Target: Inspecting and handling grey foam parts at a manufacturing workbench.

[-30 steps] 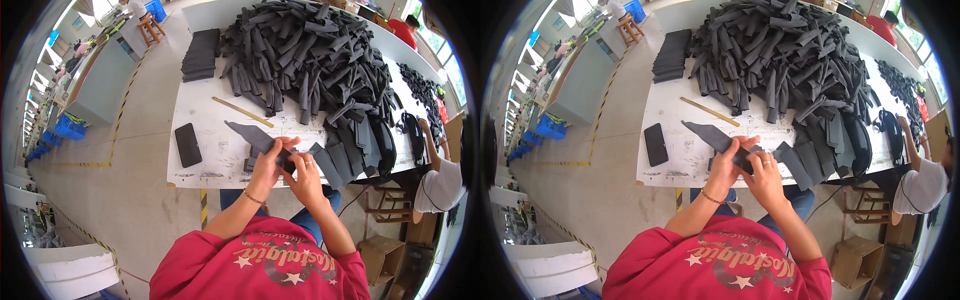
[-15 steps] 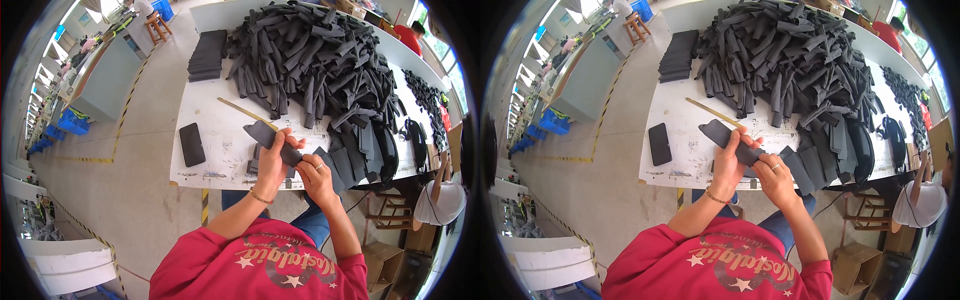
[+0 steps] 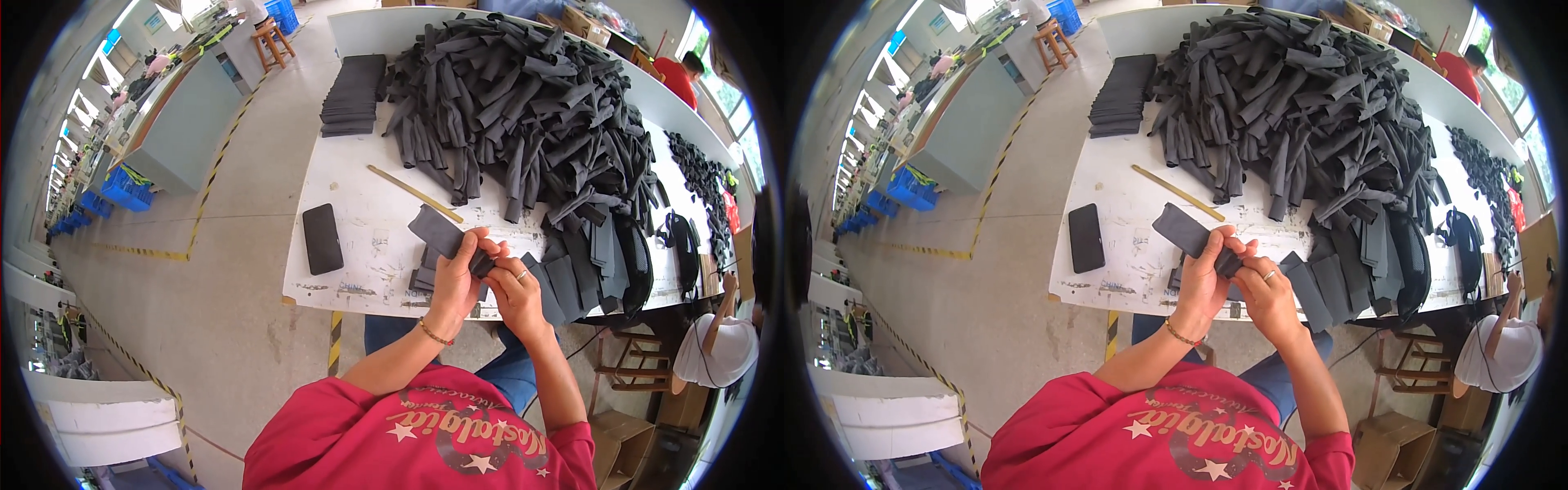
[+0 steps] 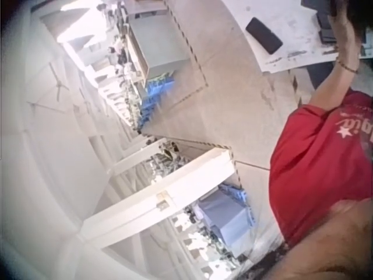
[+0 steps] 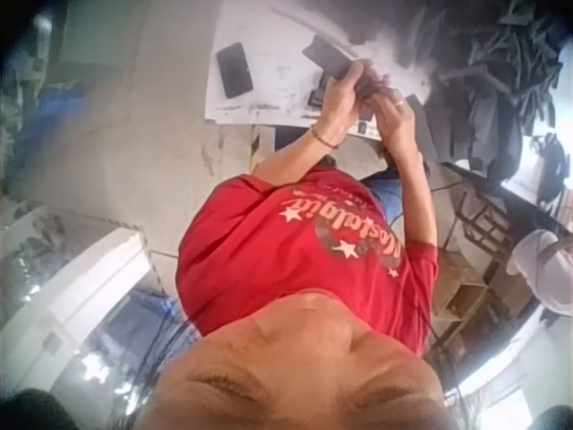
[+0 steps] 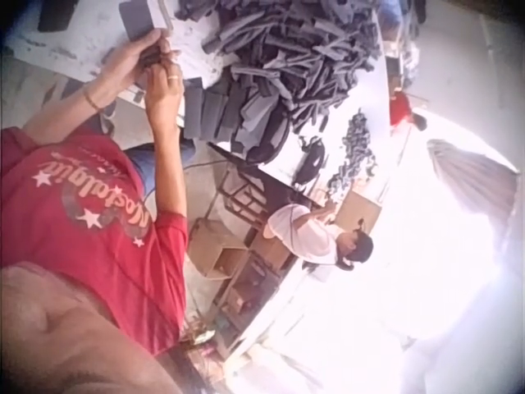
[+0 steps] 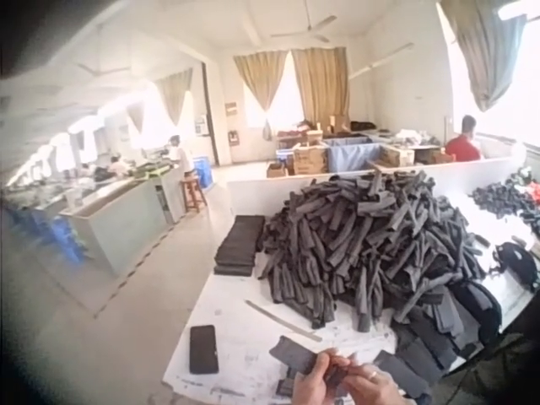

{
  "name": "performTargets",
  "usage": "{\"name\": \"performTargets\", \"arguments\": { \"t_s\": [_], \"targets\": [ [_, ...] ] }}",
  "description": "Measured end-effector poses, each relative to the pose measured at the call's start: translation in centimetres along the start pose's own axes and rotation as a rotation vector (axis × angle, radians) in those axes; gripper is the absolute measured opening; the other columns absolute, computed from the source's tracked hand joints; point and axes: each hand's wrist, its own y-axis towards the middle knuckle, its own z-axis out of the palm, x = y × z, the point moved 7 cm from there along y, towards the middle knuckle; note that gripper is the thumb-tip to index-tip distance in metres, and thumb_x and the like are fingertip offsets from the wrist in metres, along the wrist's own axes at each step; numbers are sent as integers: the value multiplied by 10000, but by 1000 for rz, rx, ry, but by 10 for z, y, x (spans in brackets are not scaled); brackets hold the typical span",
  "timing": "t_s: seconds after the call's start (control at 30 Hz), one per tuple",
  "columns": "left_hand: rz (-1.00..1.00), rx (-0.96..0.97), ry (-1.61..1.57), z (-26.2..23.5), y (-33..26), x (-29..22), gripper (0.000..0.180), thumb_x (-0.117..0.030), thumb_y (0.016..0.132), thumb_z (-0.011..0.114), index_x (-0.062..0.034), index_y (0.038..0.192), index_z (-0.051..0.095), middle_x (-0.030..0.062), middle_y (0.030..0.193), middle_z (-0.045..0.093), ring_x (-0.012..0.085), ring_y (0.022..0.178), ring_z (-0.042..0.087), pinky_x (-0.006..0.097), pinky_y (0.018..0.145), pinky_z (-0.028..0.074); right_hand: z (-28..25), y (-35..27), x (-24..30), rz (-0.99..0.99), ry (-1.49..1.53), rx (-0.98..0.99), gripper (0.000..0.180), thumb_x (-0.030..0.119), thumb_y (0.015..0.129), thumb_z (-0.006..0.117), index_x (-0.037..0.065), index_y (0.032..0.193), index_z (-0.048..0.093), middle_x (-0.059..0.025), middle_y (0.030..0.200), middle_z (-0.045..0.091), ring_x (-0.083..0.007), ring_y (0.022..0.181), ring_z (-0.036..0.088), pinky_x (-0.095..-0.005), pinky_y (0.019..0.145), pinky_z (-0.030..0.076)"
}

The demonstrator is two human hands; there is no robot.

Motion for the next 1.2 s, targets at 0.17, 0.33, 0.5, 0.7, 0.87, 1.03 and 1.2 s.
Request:
{"name": "performTargets", "arguments": {
  "t_s": [0.17, 0.33, 0.5, 0.7, 0.87, 1.03, 1.2],
  "targets": [
    [0, -3, 21, 0, 0, 0, 301, -271, 982, 541, 5, 1092, 586, 94, 863, 664, 248, 878, 668, 373, 863, 520, 3, 2, -2, -9, -11, 9, 168, -24, 724, 714, 11, 868, 633, -114, 919, 606, -300, 797, 625, -368, 685, 515],
    [4, -12, 30, -3, 1, -2, 291, -260, 989, 530, 4, 1095, 589, 97, 878, 668, 248, 884, 668, 366, 838, 524, 7, 4, -2, -12, -10, 20, 224, -45, 682, 725, 15, 870, 618, -104, 911, 601, -298, 821, 617, -386, 694, 516],
    [47, -16, 32, -2, 1, 1, 288, -252, 999, 509, 7, 1100, 583, 100, 876, 667, 249, 881, 666, 367, 832, 525, 9, 5, -3, 28, 25, 24, 206, -52, 697, 708, 19, 872, 625, -106, 912, 604, -313, 814, 624, -391, 696, 517],
    [30, -7, 34, -5, 3, -1, 308, -264, 1005, 492, 9, 1126, 569, 113, 906, 669, 268, 931, 663, 373, 844, 525, 11, 0, -12, 125, 79, 25, 160, -4, 752, 706, 3, 888, 622, -114, 941, 599, -292, 819, 626, -365, 702, 512],
    [30, -44, 69, -4, 10, -8, 378, -311, 1000, 486, 31, 1146, 554, 145, 959, 672, 320, 1074, 623, 429, 970, 463, 37, -20, -45, 650, 690, -269, 148, 67, 815, 722, -11, 867, 608, -39, 941, 556, -115, 854, 523, -244, 755, 437],
    [46, 111, 96, 0, 17, -20, 343, -314, 989, 497, -20, 1157, 556, 136, 1067, 664, 321, 1260, 492, 466, 1098, 361, 26, -31, -30, 697, 806, -369, 170, 92, 867, 688, -3, 970, 592, -22, 955, 548, -102, 839, 513, -238, 752, 428],
    [6, 217, 146, 12, 10, -13, 452, -353, 971, 523, -28, 1285, 509, 162, 1201, 613, 316, 1282, 465, 507, 1079, 372, 36, -23, -43, 930, 1077, -250, 112, 115, 907, 641, 4, 906, 631, -14, 848, 589, -109, 743, 542, -259, 707, 440]
  ]
}}
